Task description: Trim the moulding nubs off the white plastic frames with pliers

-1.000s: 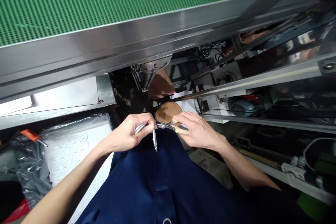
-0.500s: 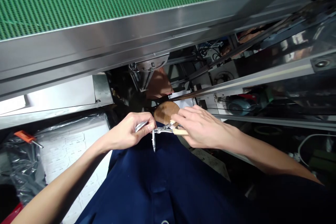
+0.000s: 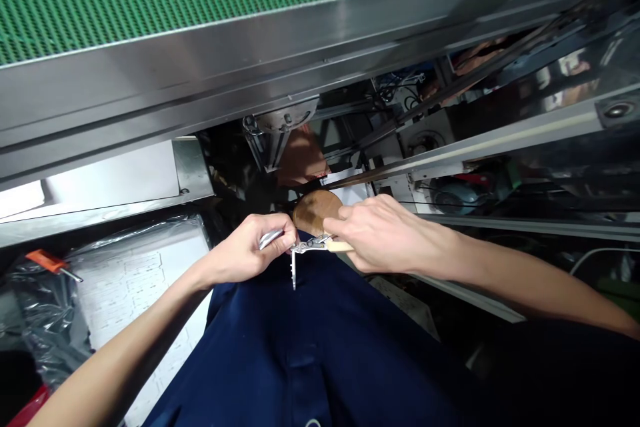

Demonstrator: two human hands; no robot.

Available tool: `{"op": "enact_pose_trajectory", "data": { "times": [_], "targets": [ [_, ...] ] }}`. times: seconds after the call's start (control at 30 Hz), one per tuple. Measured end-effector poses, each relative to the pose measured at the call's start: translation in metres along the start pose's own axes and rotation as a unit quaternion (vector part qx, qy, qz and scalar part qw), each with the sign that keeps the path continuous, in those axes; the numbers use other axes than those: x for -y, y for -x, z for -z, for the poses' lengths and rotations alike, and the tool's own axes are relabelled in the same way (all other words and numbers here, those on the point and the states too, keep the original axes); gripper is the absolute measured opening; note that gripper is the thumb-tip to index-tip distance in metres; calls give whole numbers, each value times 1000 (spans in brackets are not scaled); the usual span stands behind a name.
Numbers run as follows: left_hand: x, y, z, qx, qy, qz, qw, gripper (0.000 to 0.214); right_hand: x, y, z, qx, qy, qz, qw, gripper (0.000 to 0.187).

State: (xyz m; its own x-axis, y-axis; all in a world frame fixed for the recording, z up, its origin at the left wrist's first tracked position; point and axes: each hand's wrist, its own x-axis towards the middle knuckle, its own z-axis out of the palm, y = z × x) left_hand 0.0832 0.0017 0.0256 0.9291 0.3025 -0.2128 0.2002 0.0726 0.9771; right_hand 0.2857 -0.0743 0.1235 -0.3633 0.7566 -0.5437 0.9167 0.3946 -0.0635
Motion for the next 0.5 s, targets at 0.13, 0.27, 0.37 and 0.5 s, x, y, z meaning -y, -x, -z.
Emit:
{"op": "enact_pose_trajectory", "data": {
  "times": [0.13,0.27,0.37,0.5],
  "targets": [
    [9,0,-5,-49,57,37,997,22,-10,4,-12,-6,-89,-58,994,6],
    [20,-2,-7,-71,75,71,992,25,-19,14,-33,-13,-225,-165,960,25],
    [26,-3,-9,-39,82,77,993,26,-17,15,-52,-43,-321,-234,917,30],
    [27,-4,-16,-15,102,111,988,36,1,-6,-75,-132,-454,-263,841,32]
  ]
}}
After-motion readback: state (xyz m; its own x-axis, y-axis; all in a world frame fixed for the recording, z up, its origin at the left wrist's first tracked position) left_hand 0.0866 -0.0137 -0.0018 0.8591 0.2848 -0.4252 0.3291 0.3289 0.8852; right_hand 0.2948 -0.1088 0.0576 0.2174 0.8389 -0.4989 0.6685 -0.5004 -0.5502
